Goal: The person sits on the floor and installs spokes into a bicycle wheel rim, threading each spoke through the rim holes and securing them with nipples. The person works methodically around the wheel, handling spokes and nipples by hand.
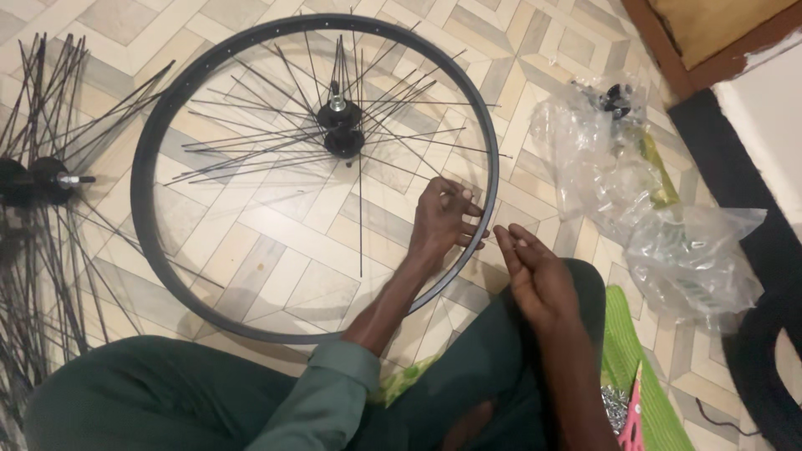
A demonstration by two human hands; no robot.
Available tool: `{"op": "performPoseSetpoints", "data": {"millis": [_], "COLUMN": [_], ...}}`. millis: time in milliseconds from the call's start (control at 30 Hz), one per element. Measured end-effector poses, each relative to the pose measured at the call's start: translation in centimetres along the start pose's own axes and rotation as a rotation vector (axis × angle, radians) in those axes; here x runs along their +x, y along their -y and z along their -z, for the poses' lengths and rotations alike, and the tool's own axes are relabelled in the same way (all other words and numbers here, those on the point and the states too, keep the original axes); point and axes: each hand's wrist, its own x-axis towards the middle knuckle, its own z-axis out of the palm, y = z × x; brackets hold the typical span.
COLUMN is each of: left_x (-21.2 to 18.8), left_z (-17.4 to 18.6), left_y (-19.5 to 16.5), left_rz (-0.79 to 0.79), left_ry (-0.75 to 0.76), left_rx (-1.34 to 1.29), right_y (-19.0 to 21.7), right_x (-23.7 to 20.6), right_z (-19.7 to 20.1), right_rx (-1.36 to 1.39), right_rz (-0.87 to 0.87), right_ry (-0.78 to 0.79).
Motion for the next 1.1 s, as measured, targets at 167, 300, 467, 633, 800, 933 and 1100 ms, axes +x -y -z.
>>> {"op": "performPoseSetpoints", "data": {"millis": [167,300,467,633,800,933,1100], "left_x": [0.5,0.6,0.6,0.5,0.1,0.6,1.2], "left_z": [-0.8,0.4,2.1,-0.1,-1.5,-0.6,0.5], "left_y": [-0.7,-1.3,-2.2,-3.5,-3.9,-3.3,-2.3], "left_rz": [0.014,0.042,0.115,0.091,0.104,0.058,0.046], "left_ry": [0.009,0.084,0.135,0.112,0.004,0.05,0.05], "left_rx": [0.055,0.002,-0.091,0.011,-0.025,-0.01,0.004], "right_y": [1.1,0.8,0.2,1.7,2.1,1.2,0.1], "right_x": [-2.3,-2.7,-1.8,-1.3,-1.1,-0.5,0.2], "right_z": [-2.8,-4.3,-5.4,-5.5,-4.8,-4.6,-5.8], "right_rx": [-0.186,-0.206,-0.197,-0.27,-0.298,-0.265,-0.199], "right_rz": [0.038,0.1,0.129,0.141,0.152,0.211,0.181], "right_ry": [-0.151,-0.171,-0.124,-0.084,-0.139,-0.084,-0.076]}}
